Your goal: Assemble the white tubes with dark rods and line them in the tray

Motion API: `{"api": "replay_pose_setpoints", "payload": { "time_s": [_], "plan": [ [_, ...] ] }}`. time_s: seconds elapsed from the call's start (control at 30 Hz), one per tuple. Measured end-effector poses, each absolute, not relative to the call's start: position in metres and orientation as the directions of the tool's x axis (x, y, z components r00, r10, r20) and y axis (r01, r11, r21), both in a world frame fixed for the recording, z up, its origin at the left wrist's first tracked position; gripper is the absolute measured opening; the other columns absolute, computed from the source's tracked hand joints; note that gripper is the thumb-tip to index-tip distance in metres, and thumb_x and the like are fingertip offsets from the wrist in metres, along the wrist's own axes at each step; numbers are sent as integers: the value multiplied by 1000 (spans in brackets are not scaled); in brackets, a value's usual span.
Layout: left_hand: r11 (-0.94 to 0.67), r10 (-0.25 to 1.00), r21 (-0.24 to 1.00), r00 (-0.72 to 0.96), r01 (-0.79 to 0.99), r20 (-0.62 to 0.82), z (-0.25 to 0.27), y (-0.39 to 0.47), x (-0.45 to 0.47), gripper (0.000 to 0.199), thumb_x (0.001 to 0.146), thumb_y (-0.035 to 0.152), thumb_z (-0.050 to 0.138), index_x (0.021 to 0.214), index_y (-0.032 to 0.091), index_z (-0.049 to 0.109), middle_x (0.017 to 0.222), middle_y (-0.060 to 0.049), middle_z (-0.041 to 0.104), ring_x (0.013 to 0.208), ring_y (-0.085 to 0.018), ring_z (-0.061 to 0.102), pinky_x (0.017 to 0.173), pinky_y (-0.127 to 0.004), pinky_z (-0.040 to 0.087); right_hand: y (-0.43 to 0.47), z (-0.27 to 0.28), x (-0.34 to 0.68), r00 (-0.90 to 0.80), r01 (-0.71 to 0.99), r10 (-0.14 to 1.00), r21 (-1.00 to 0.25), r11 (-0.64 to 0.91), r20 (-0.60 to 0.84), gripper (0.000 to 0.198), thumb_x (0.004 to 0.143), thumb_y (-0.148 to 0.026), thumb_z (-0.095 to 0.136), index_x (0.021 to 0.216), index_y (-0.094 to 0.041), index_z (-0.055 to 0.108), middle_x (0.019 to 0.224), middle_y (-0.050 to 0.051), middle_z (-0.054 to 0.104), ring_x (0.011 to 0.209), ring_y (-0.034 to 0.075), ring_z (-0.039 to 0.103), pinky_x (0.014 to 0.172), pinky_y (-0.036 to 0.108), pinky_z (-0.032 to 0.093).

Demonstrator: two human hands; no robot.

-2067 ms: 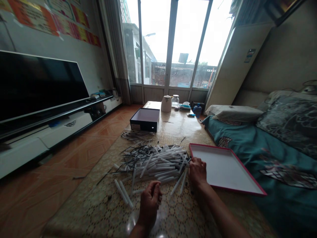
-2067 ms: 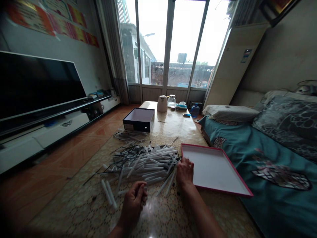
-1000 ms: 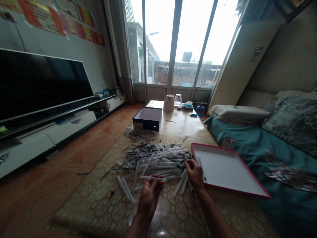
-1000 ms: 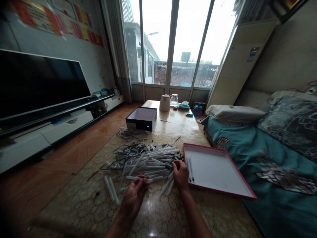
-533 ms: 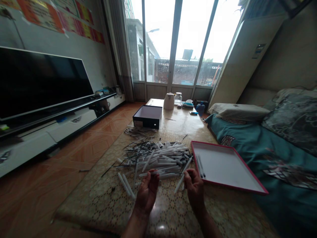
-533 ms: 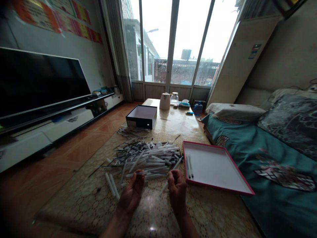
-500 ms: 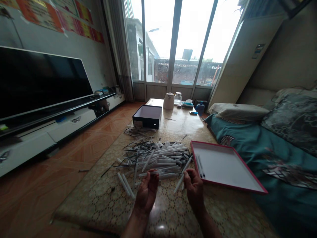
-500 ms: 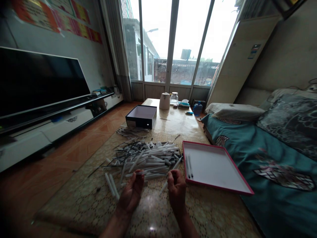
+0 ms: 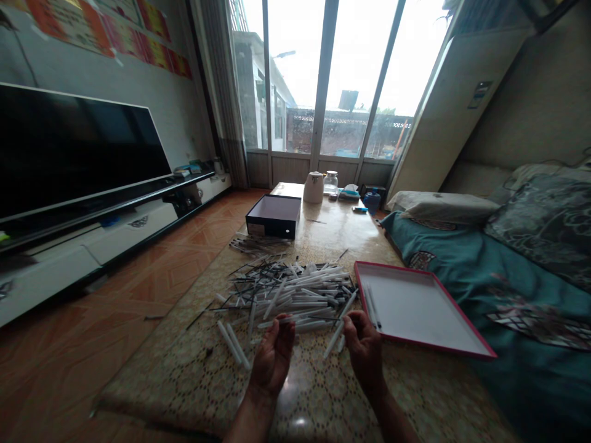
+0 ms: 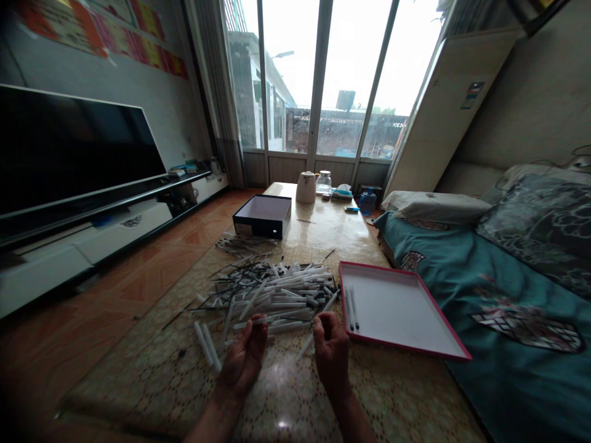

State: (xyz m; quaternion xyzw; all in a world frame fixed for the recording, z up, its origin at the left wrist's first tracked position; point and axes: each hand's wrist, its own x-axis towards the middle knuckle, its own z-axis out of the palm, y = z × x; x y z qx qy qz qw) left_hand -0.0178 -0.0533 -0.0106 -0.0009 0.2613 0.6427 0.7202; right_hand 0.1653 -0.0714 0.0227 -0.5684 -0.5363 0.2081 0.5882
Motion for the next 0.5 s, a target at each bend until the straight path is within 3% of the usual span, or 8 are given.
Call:
{"api": "replay_pose_setpoints", "payload": {
  "time_s": [0.33,0.5],
  "plan": [
    [165,937,370,29,-914,-347,-15,-52,-18,33,93,8,36,87,11,69,82,-10,75,75,-15,72,71,-24,59,-71,26,155,314,348,867,-897,273,386,22,86,-39,50,81,-19,54,65,-3,50,59,12,49,56,23,39],
    [170,941,443,11,-880,-339,-15,-54,-15,21,88,7,48,87,12,68,79,-9,74,74,-15,71,73,-25,58,-69,25,148,293,264,898,-930,255,330,25,87,-44,48,82,-20,53,63,-4,49,54,11,47,51,22,39]
  ]
}}
